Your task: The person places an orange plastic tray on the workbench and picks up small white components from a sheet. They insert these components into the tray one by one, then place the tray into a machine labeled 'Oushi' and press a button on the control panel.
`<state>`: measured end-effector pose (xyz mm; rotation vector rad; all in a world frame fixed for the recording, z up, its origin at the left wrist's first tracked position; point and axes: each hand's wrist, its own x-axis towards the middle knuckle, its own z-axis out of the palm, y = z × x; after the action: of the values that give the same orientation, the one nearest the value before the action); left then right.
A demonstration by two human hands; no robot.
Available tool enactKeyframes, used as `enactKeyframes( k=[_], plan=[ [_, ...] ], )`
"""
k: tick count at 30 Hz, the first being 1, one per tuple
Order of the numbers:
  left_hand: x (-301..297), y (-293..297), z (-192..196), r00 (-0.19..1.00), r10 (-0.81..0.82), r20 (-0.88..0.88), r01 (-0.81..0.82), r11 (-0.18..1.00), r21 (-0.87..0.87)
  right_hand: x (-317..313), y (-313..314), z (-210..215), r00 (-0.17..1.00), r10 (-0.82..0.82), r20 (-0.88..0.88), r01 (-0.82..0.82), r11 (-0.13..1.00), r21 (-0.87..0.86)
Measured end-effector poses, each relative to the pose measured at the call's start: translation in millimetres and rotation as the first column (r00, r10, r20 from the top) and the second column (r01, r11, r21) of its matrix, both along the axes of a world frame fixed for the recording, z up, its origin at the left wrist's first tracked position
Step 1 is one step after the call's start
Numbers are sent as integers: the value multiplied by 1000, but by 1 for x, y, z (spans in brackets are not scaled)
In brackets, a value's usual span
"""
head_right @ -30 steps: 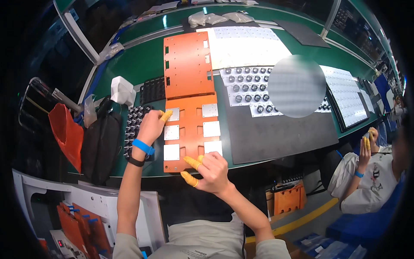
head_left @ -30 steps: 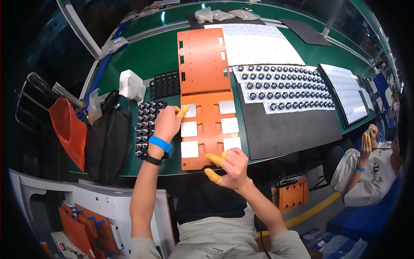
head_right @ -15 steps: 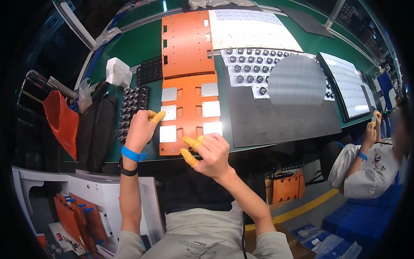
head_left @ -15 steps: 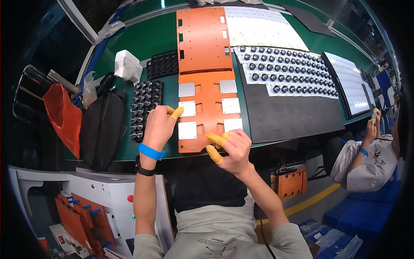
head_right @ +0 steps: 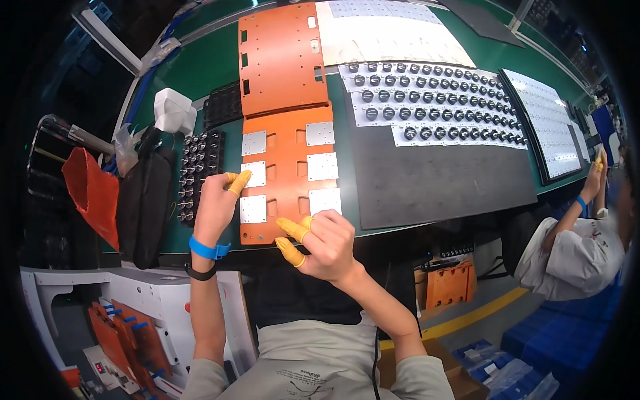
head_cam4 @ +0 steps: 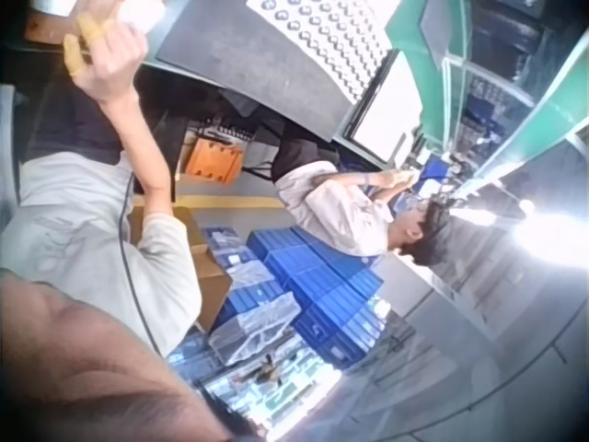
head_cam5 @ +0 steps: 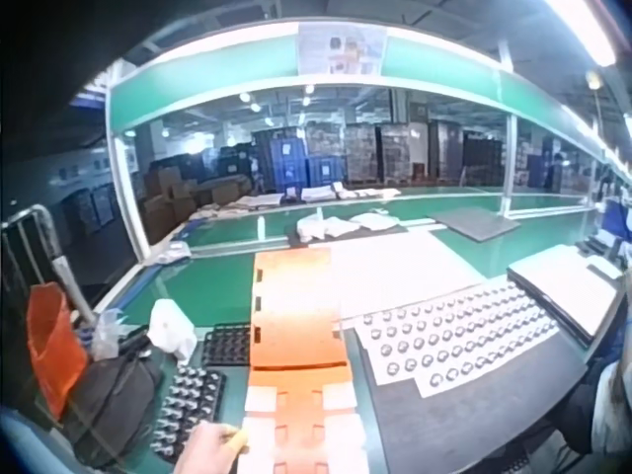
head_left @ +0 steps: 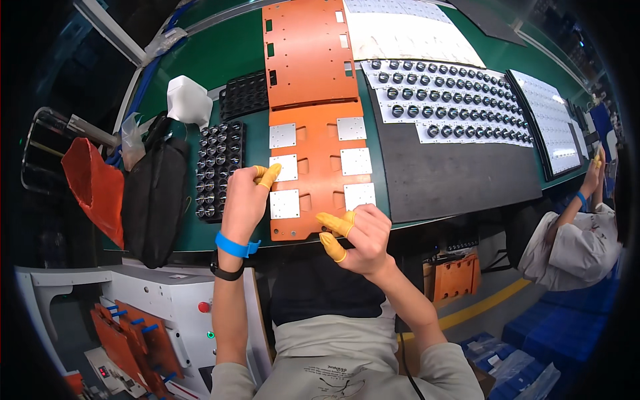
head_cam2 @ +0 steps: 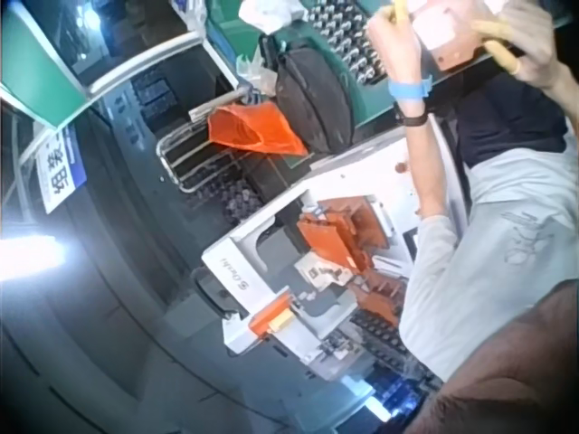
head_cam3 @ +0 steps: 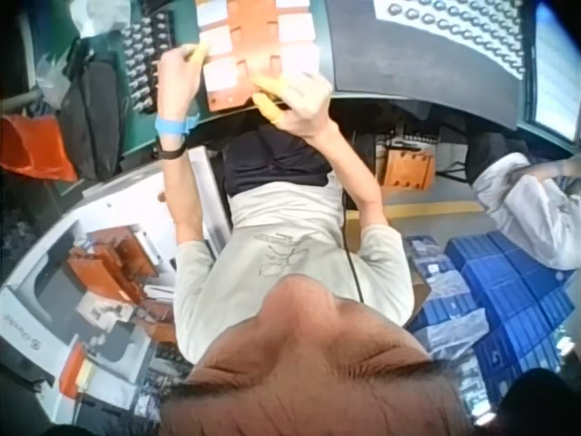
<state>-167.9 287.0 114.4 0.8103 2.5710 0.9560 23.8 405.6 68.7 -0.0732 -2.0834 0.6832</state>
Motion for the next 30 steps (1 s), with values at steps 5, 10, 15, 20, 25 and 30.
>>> enactKeyframes(
  k=[5,10,15,20,25,30],
  plan=[
    [4,-3,-21,999,36,-6,-35,986,161,-2,0,4,1000,10,-20,-10,1000,-1],
    [-3,-3,-20,979,51,196,-82,985,153,-1,1,4,1000,20,-19,-20,1000,-2],
    [-2,-1,-8,977,58,204,-77,993,85,-1,2,2,999,37,-12,-36,999,27],
    [2,0,-16,982,77,175,-104,983,151,1,1,-2,997,70,-18,-69,997,33],
    [6,-1,-16,992,86,95,-102,978,183,2,0,0,994,109,-9,-108,993,43],
    [9,1,-9,996,90,17,-91,987,135,4,0,1,992,124,7,-124,991,46]
  ],
)
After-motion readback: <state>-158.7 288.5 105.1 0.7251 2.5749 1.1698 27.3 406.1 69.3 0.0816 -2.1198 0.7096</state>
